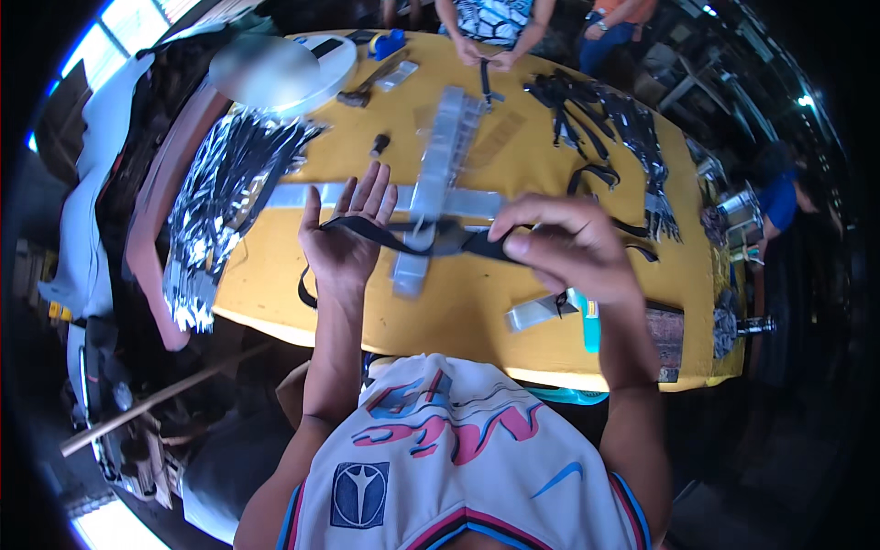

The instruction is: The person is assembling black nylon straps by attaching buckles and using clear adhesive tape to secure parts on a yellow work table.

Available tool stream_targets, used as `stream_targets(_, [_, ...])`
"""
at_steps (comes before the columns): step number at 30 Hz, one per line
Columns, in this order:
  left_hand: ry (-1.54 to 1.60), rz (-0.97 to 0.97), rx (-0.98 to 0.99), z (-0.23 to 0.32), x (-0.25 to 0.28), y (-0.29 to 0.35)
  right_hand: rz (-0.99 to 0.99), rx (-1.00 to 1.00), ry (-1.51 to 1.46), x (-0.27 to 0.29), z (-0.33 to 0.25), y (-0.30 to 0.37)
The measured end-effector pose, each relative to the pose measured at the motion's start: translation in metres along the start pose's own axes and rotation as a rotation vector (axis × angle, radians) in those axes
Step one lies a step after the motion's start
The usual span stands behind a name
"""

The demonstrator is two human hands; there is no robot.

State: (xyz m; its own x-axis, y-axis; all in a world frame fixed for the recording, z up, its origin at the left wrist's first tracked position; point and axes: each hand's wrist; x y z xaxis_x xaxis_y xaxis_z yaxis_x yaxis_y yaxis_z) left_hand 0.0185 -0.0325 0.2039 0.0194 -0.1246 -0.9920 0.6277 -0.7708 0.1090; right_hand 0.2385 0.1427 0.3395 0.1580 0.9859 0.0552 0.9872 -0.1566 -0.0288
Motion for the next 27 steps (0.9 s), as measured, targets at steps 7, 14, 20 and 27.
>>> stream_targets(7, [-0.449, 0.735, 0.137, 0.010, 0.077, 0.093, 0.076, -0.305, -0.403, -0.075, 0.113, 0.000])
stream_targets(14, [-0.602, 0.304, 0.336, -0.001, 0.022, 0.160, 0.012, 0.155, 0.021, -0.139, 0.106, -0.012])
stream_targets(20, [-1.064, 0.248, 0.130, 0.051, -0.025, 0.138, -0.267, 0.132, 0.064, -0.163, 0.100, 0.012])
stream_targets(27, [-1.746, -0.182, 0.500, 0.077, -0.114, 0.144, 0.129, 0.395, 0.283, -0.106, 0.109, -0.023])
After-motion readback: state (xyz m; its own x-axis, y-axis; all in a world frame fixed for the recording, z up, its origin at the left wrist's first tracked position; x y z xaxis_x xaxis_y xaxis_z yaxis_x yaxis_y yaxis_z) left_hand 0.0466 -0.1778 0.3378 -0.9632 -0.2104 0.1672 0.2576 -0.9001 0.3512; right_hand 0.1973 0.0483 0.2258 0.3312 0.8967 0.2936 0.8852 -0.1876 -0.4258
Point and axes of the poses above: each hand's wrist, its own y-axis away from the middle knuckle, its own x-axis out of the back of the hand, z = x × y, and after that the axes turned 5 degrees about -y, right-handed
